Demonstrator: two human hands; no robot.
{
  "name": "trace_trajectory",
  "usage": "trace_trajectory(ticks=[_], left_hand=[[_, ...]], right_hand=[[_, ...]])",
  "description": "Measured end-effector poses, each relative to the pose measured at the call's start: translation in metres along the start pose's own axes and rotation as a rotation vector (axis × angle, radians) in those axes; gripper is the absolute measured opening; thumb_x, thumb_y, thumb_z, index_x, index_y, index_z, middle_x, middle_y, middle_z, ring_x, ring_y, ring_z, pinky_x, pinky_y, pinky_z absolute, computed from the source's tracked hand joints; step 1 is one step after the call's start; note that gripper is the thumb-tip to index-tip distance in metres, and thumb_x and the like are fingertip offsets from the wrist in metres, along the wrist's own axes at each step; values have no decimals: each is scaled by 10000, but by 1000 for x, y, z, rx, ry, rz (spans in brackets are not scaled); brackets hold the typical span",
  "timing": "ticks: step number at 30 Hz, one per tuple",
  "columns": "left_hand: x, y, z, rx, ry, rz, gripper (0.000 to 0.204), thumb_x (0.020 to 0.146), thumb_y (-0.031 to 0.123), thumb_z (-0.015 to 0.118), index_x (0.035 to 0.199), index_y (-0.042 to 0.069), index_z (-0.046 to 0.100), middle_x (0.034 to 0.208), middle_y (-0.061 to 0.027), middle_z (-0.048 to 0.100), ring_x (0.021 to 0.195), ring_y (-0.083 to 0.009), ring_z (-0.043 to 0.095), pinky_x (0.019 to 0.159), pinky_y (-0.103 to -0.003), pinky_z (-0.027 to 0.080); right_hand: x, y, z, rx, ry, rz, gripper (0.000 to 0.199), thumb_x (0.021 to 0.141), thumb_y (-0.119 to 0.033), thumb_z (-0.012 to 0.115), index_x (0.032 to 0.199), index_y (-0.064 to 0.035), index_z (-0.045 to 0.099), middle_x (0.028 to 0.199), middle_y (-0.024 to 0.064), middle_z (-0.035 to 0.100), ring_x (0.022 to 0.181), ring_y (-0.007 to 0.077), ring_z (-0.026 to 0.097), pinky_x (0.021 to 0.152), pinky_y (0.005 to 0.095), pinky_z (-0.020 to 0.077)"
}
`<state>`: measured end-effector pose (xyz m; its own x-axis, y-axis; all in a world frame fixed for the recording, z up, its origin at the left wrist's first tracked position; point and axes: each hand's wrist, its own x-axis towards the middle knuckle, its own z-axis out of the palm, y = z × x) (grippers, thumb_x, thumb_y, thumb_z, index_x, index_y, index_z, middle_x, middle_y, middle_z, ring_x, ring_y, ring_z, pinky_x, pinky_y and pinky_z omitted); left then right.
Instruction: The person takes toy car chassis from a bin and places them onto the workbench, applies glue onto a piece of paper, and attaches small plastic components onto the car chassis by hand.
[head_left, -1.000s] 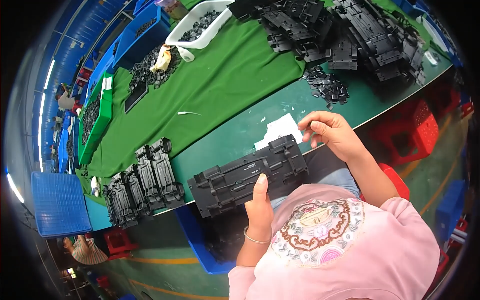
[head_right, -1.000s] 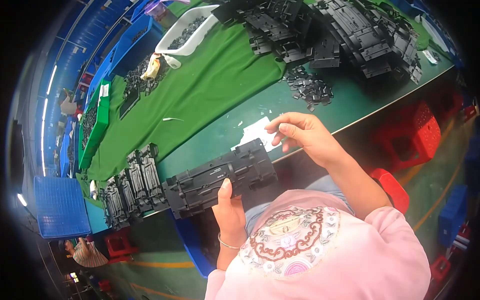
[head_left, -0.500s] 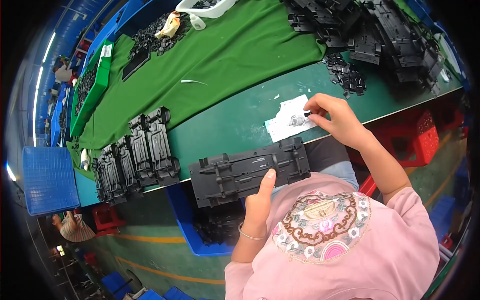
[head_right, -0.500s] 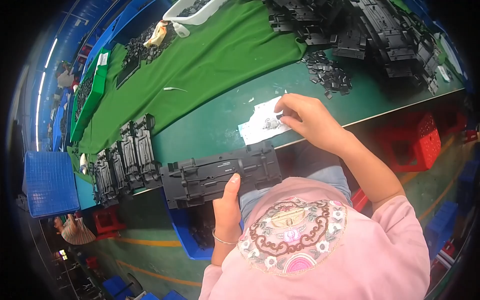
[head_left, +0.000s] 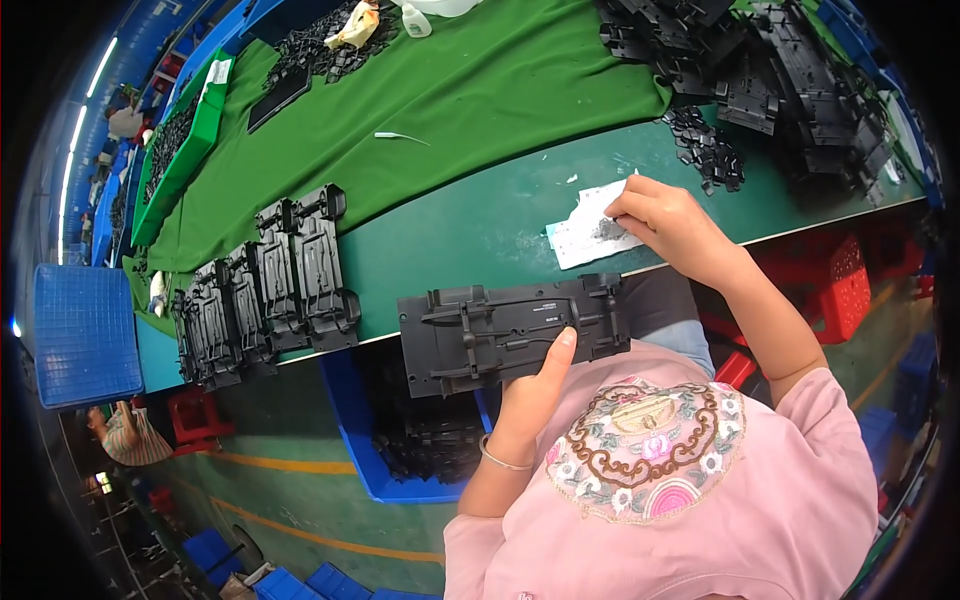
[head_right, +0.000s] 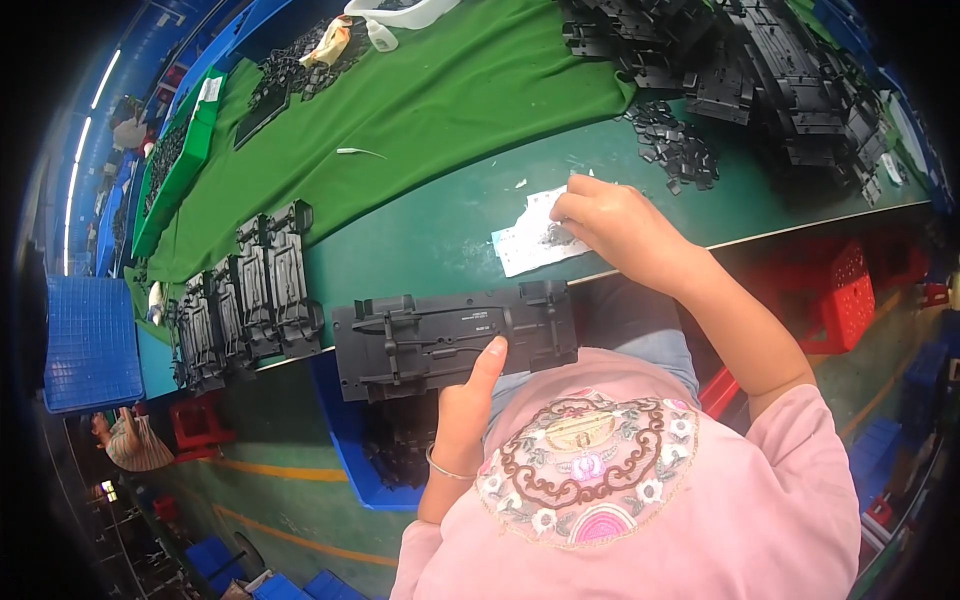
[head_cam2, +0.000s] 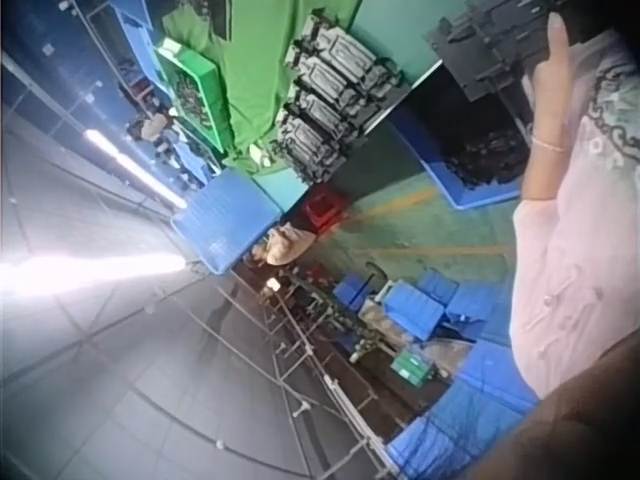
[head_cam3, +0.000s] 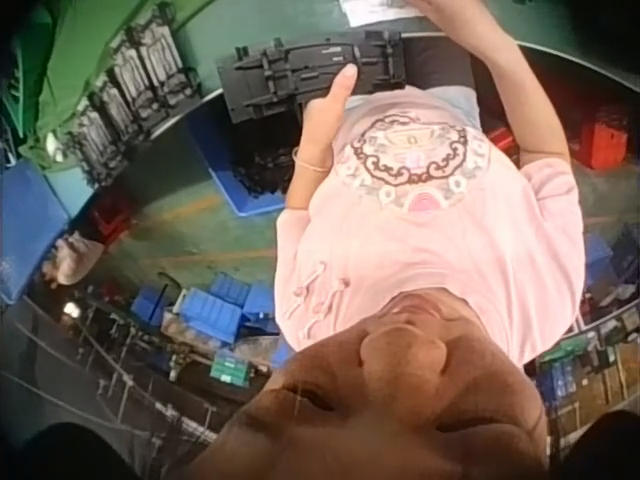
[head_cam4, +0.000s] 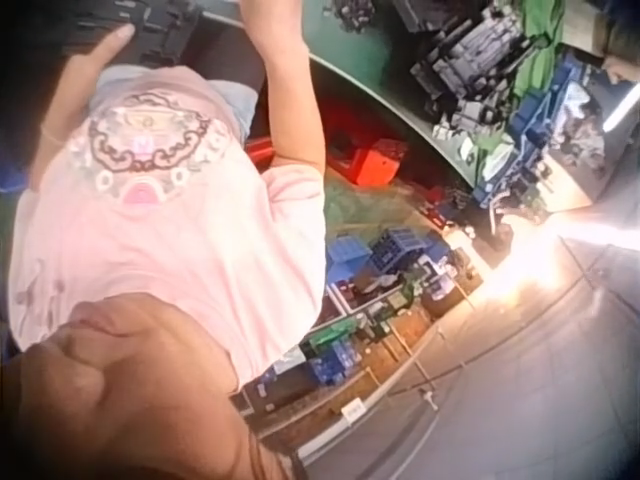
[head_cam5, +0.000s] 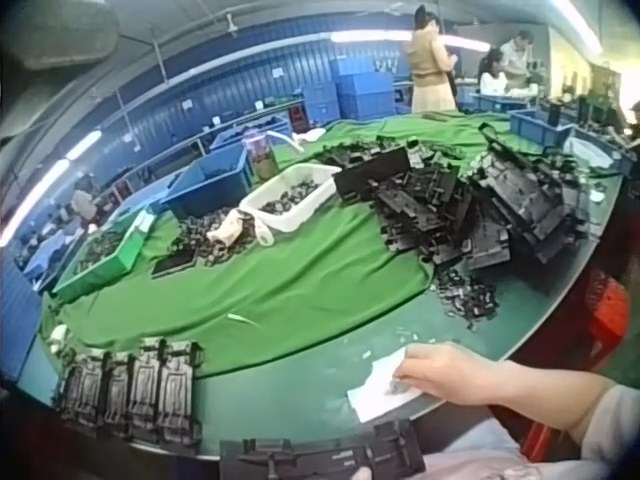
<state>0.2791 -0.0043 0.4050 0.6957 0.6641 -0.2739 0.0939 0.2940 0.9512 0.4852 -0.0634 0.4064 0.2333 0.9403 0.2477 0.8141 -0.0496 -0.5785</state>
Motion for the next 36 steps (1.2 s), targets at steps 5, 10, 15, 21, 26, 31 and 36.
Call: trace_trajectory(ticks=[5,10,15,21,26,31,36], left_hand=[[-1,-2,-1,29,-6,32,233,785,159,506,957,2,513,929,-52,520,832,-129,477,747,-261,388],[-1,6,5,4,4,-15,241,782,178,515,950,6,520,922,-53,531,825,-137,487,745,-268,391],[0,9,11,80,-47,-12,247,768,171,535,952,7,516,927,-50,525,833,-131,482,748,-259,385],[3,16,22,200,-100,69,226,752,139,559,926,0,523,881,-53,532,792,-132,494,706,-251,401],[4,19,28,255,-144,187,215,759,130,547,926,-4,522,876,-64,535,781,-140,497,700,-258,406],[6,19,33,334,-121,312,178,757,125,536,861,-18,525,785,-85,555,687,-156,527,624,-273,430],[7,14,35,314,-106,319,162,750,118,544,839,-18,535,742,-76,563,649,-154,533,603,-267,433]], right_hand=[[-1,-1,2,-35,6,-8,107,673,39,530,775,14,510,713,94,480,635,223,508,540,280,403],[-7,-8,-2,858,147,437,78,706,11,542,772,5,500,706,27,485,614,89,493,539,196,398],[-14,-21,-8,1230,213,484,134,703,-29,564,797,-29,469,710,14,477,574,64,472,534,167,392],[-24,-26,-14,1440,224,554,139,705,-21,549,809,-33,456,717,14,464,581,66,473,528,168,391],[-38,-42,-16,1052,246,443,158,693,52,547,828,-11,494,786,14,485,709,75,496,608,201,421],[-40,-47,-7,648,343,237,144,671,47,564,797,-9,523,725,37,497,647,93,507,572,202,416],[-38,-46,-5,501,384,169,161,647,61,572,786,-1,520,687,49,496,600,113,510,537,207,415]])
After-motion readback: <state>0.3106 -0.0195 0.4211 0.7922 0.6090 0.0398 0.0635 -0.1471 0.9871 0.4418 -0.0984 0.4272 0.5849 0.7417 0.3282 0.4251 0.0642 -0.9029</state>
